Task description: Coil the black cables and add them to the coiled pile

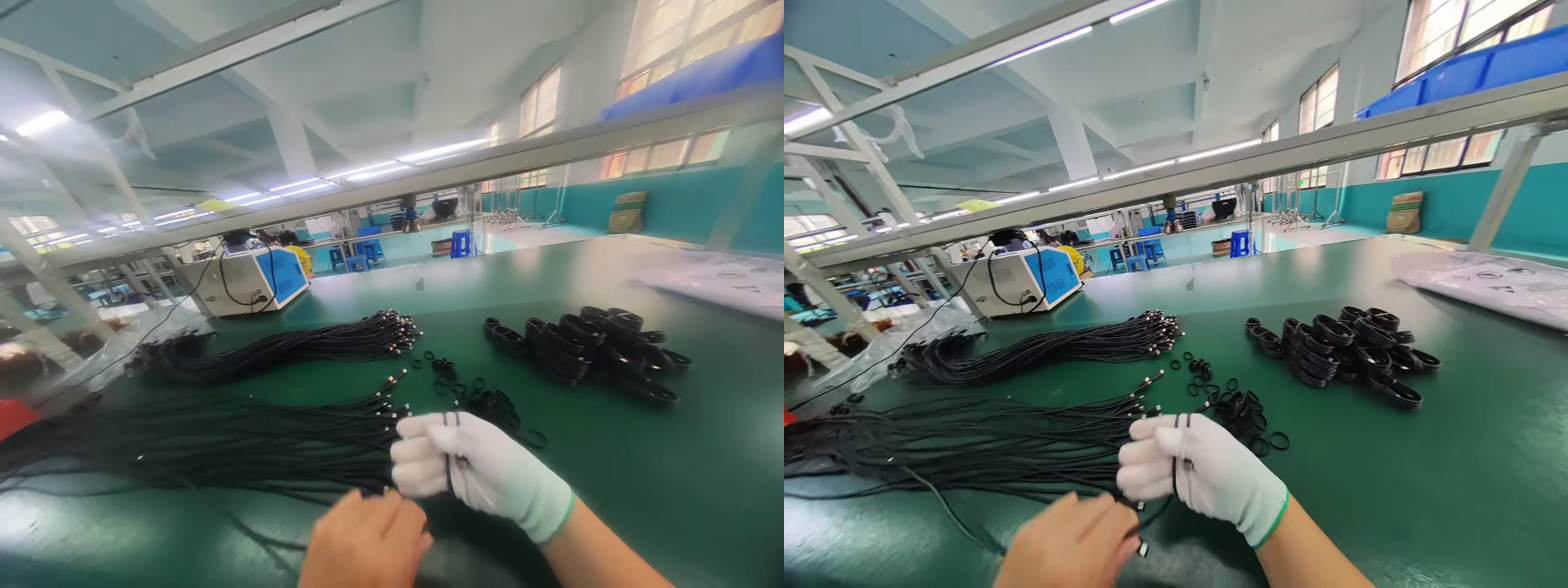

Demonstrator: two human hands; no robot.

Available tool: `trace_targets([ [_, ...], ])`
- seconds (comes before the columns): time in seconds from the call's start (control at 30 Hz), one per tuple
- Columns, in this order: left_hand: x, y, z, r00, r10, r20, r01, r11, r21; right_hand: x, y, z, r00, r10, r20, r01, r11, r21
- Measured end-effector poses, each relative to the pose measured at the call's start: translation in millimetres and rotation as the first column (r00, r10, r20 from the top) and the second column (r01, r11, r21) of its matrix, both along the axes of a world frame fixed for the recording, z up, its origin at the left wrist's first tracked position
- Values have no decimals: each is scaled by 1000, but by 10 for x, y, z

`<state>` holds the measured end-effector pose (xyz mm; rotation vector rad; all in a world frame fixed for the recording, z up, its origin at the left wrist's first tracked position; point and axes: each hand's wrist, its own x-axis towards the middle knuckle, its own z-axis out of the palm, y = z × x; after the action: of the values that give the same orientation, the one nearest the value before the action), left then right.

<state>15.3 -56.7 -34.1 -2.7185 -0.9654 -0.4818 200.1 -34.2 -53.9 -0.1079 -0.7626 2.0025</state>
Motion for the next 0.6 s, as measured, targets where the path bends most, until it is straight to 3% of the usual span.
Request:
trace_targets([
  [0.03,15,24,179,999,-38,35,39,999,-21,-50,-41,-32,996,77,49,-78,997,26],
  [0.1,44,142,514,994,-46,103,65,979,-196,-144,-118,-82,975,200,101,-206,977,57],
  [0.17,61,294,701,982,2,187,79,902,-424,-214,-163,-121,958,274,89,-279,959,44],
  [0.2,66,363,719,972,32,232,100,840,-533,-239,-172,-139,953,293,74,-296,955,25],
  [0.3,72,504,534,912,121,391,231,637,-736,-277,-163,-187,945,325,46,-324,946,-20],
  [0.37,67,540,340,855,192,482,305,566,-766,-292,-152,-207,952,301,57,-301,953,-13],
  [0.47,41,543,143,796,271,542,316,577,-753,-325,-149,-188,958,287,16,-286,958,-22],
  [0.6,-47,541,9,819,284,498,216,652,-727,-324,-142,-41,958,253,-138,-266,961,-83],
])
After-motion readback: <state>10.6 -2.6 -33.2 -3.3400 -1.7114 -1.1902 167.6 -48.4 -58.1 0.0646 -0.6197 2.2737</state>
